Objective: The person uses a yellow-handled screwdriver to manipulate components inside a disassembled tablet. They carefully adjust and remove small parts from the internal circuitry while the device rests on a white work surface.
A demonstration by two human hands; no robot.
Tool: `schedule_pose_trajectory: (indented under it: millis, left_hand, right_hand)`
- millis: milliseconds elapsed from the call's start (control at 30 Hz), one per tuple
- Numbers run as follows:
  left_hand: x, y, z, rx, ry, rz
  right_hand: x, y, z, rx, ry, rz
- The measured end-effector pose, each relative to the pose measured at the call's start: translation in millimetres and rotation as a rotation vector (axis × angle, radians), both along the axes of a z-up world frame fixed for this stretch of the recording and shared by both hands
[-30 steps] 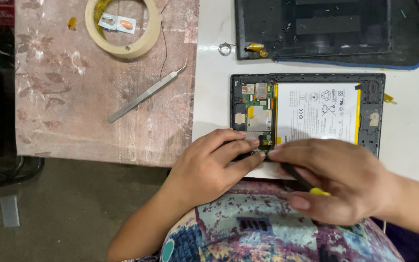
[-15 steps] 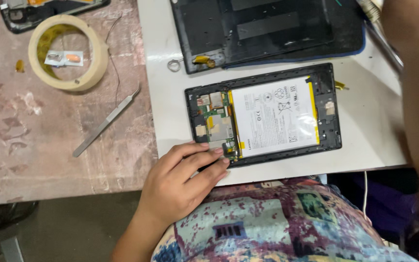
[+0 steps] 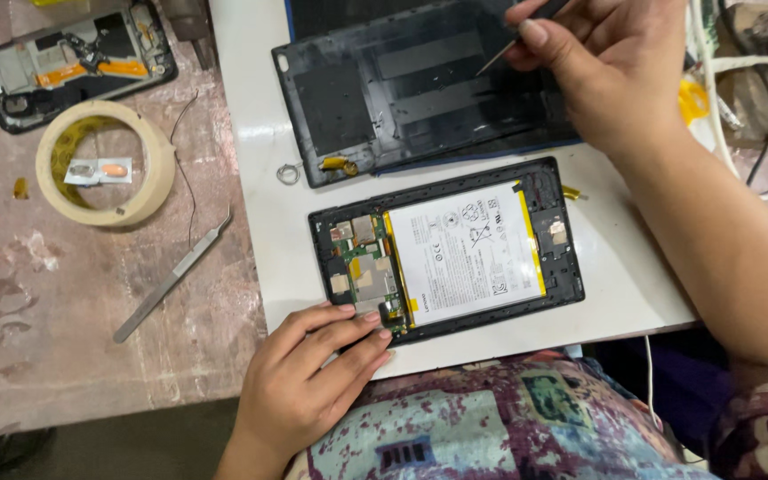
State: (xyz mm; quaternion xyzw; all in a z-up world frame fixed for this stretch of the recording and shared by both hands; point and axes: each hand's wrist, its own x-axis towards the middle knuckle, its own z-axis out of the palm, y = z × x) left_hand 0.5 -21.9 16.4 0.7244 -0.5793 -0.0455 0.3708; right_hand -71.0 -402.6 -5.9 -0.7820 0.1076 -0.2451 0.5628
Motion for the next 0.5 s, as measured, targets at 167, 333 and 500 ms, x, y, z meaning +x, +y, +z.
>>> schedule_pose_trajectory:
  millis: [167, 333, 500]
  left_hand:
    - [1, -1, 0, -0.001, 0.024, 0.001]
    - [5, 14, 3, 0.003, 0.122, -0.061]
    - [42, 59, 26, 1.235, 0.286, -0.142]
  right_hand:
    - [-1, -2, -1, 0.174, -0.039, -0.021]
    - [3, -1, -3, 0.134, -0.052, 0.008]
    - [6, 4, -2, 0.156, -0.023, -0.013]
